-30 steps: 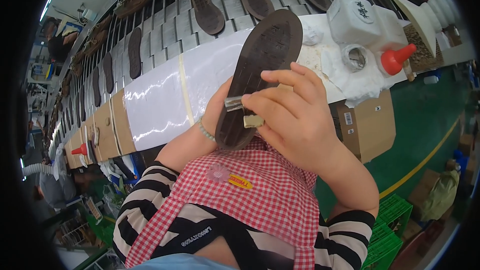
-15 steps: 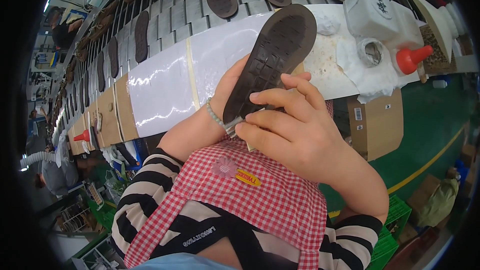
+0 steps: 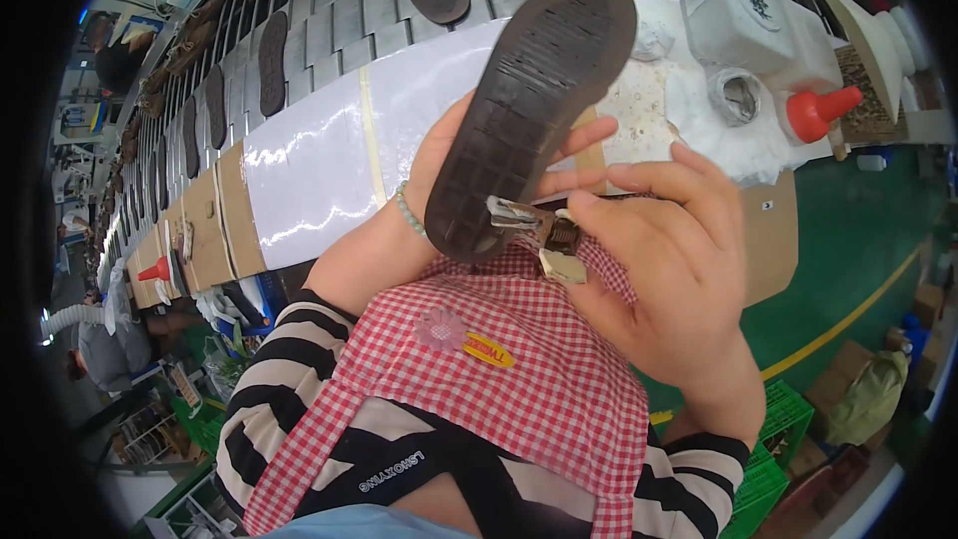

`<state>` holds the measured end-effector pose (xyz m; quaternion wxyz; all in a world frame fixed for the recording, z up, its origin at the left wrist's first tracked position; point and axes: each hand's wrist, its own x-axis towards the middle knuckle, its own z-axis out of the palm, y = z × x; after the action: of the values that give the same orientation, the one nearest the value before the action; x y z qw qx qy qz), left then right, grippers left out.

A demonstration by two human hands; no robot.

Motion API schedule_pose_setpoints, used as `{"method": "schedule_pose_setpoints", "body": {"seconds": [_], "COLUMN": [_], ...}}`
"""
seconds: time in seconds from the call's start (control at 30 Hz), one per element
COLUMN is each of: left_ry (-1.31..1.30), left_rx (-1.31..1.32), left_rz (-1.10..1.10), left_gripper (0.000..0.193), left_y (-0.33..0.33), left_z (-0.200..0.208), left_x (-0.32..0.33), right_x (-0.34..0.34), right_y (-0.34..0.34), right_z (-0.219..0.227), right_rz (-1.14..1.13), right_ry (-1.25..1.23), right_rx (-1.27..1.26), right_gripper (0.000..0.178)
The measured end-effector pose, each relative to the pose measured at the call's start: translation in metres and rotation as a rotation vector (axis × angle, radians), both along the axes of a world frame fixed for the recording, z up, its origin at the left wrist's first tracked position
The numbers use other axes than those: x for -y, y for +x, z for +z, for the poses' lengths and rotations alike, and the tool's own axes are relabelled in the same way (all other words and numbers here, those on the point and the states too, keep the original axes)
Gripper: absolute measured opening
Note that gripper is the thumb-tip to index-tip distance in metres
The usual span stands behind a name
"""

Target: The recorder is applying glue to the edges and heels of shoe soles using a brush on an assembly line.

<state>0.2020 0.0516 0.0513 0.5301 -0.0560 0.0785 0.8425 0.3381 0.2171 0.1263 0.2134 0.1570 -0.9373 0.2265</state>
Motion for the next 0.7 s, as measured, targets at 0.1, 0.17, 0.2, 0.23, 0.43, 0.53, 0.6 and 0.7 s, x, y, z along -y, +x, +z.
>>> {"method": "schedule_pose_setpoints", "body": {"seconds": [0.1, 0.17, 0.2, 0.23, 0.43, 0.53, 0.6, 0.7], "left_ry": [0.087, 0.086, 0.091, 0.097, 0.077, 0.076, 0.077, 0.059], "left_rx": [0.004, -0.010, -0.037, -0.064, -0.047, -0.040, -0.048, -0.085], "left_rz": [0.032, 0.044, 0.069, 0.093, 0.068, 0.055, 0.040, 0.025], "left_gripper": [0.056, 0.056, 0.057, 0.057, 0.059, 0.060, 0.061, 0.061], "left_y": [-0.004, -0.004, -0.004, -0.004, -0.001, 0.001, 0.003, 0.005], "left_z": [-0.001, 0.000, 0.001, 0.002, 0.005, 0.008, 0.007, 0.009], "left_x": [0.001, 0.000, 0.000, 0.000, 0.003, 0.003, 0.003, 0.004], "right_x": [0.005, 0.011, 0.013, 0.015, 0.014, 0.014, 0.015, 0.013], "right_y": [0.004, 0.007, 0.006, 0.007, 0.006, 0.006, 0.006, 0.004], "right_z": [-0.016, -0.026, -0.030, -0.031, -0.030, -0.027, -0.027, -0.028], "right_rz": [-0.020, -0.082, -0.051, -0.054, -0.085, -0.087, -0.017, -0.101], "right_ry": [-0.234, -0.387, -0.422, -0.421, -0.299, -0.271, -0.281, -0.211], "right_rx": [0.042, 0.119, 0.121, 0.122, 0.107, 0.065, 0.101, 0.035], "right_gripper": [0.047, 0.047, 0.050, 0.050, 0.047, 0.046, 0.046, 0.047]}}
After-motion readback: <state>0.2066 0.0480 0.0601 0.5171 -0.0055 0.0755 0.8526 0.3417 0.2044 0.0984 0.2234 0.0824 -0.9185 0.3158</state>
